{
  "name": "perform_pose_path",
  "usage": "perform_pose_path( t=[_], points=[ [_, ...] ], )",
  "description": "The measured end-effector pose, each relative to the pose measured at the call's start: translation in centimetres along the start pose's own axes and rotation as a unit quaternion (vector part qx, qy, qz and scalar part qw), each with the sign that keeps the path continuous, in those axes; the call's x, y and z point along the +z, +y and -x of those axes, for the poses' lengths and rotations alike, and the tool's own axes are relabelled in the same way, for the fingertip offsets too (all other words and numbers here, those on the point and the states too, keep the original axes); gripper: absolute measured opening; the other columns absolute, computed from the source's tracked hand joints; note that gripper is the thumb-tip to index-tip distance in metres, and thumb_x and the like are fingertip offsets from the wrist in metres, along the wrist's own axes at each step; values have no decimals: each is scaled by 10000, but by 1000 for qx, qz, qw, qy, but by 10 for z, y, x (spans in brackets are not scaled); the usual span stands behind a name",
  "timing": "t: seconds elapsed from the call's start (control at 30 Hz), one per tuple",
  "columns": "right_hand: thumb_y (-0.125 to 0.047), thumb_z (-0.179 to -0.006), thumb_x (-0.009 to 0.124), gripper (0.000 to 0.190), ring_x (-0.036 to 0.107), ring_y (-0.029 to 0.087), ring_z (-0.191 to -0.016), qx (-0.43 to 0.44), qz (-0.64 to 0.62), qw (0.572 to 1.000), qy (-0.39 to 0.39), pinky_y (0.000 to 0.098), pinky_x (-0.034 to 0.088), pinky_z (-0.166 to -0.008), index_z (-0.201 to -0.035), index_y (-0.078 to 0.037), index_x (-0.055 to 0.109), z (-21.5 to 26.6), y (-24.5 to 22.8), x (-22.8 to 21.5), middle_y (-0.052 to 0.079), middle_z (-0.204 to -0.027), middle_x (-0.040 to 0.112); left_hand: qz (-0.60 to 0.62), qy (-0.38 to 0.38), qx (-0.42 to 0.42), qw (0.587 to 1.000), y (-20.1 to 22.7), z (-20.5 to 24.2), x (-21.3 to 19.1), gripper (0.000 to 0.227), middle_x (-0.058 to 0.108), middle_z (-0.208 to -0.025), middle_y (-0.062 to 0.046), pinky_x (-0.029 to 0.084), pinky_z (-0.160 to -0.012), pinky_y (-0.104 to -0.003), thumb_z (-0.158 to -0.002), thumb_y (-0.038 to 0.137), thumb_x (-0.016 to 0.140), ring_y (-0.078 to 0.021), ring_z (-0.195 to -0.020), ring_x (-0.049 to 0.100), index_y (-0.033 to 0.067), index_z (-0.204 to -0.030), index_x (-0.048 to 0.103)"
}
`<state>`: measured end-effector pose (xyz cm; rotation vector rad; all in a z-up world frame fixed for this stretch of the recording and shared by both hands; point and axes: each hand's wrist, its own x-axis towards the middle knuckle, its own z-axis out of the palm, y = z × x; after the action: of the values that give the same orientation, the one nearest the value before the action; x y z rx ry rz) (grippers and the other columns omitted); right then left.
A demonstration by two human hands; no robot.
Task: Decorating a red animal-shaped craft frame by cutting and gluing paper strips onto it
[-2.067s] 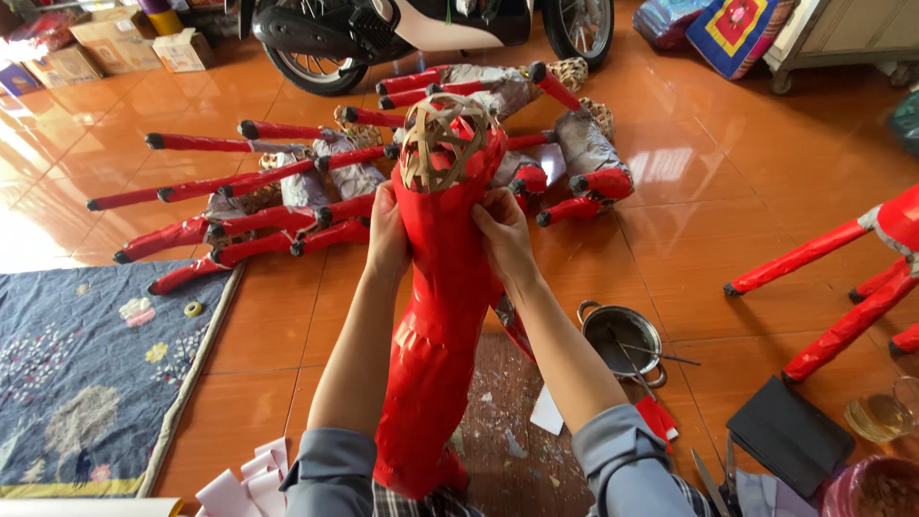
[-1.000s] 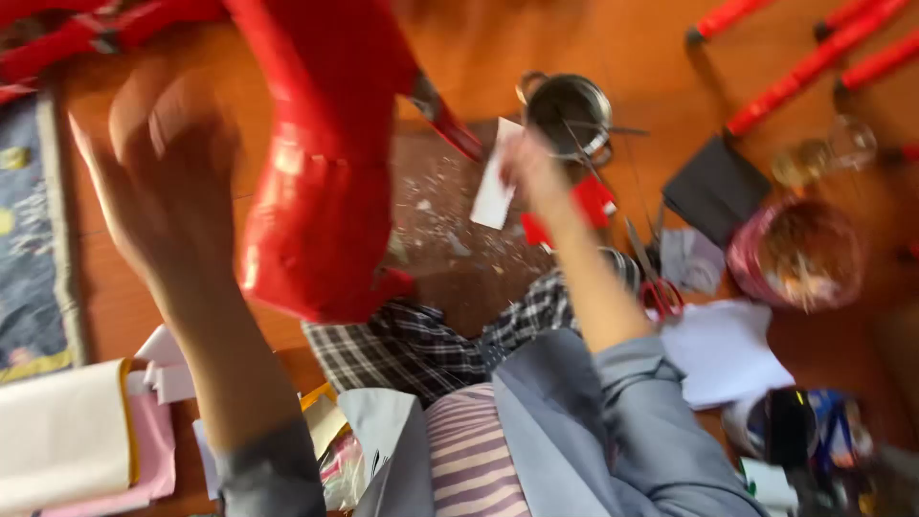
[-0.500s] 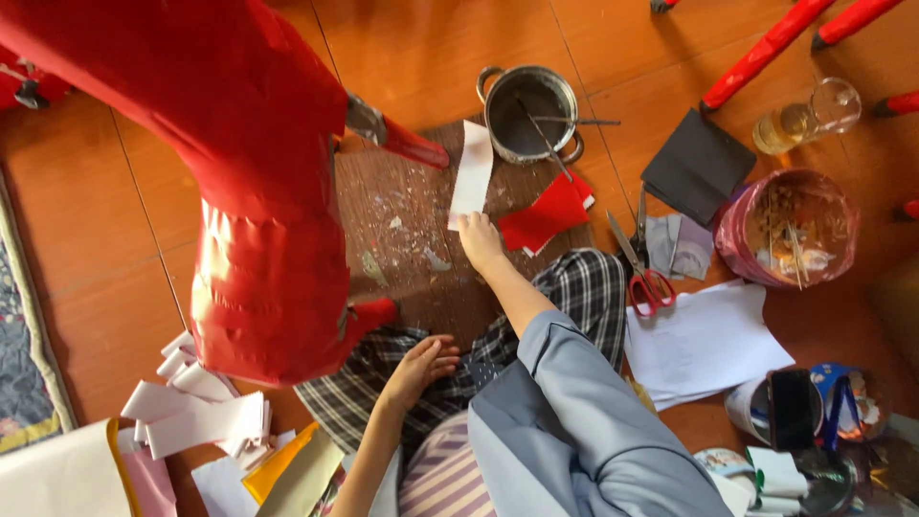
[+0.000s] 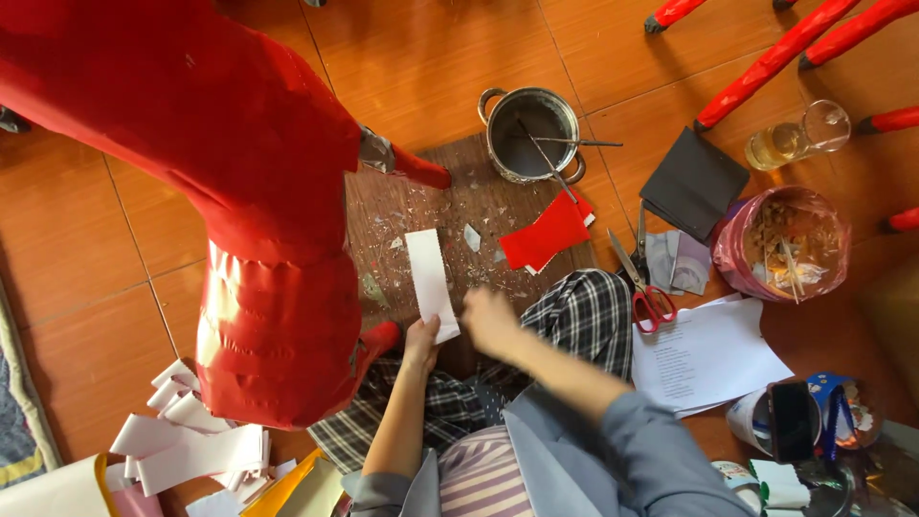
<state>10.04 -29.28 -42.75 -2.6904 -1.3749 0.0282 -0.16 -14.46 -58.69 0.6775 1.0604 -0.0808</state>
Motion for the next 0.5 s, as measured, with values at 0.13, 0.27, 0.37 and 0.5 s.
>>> perform_pose_path(
  t=[0.13,0.27,0.37,0.5],
  points=[
    [-139,-811,613,152,518,211,-688,155,90,978,103,417,411,-527,-666,-172,589,-88,110,-28,13,-690,475,-4,-3,24,1000,1,15,6,403,693,-1009,-174,593,-777,-519,-906,86,678,-315,-865,712,31,-1287,559],
    [-92,-838,595,178,559,340,-899,305,65,944,103,481,500,-604,-1004,-154,583,-126,191,-61,146,-947,508,-35,-2,26,999,20,44,20,516,603,-1134,-196,555,-829,-537,-849,-94,571,-340,-980,638,35,-1345,515],
    [-85,-918,533,456,607,386,-963,368,-50,929,-9,536,542,-673,-1359,-202,527,-122,191,-70,187,-1115,478,-39,-13,27,999,36,67,27,644,558,-1219,-225,506,-874,-580,-780,-162,486,-387,-1076,587,70,-1381,469],
    [-116,-891,575,405,664,450,-833,326,-104,938,64,523,556,-683,-1279,-227,601,-87,139,-81,190,-956,532,0,-9,5,1000,42,68,28,714,534,-1227,-204,500,-869,-616,-717,-102,498,-383,-1041,585,130,-1388,417]
  ],
)
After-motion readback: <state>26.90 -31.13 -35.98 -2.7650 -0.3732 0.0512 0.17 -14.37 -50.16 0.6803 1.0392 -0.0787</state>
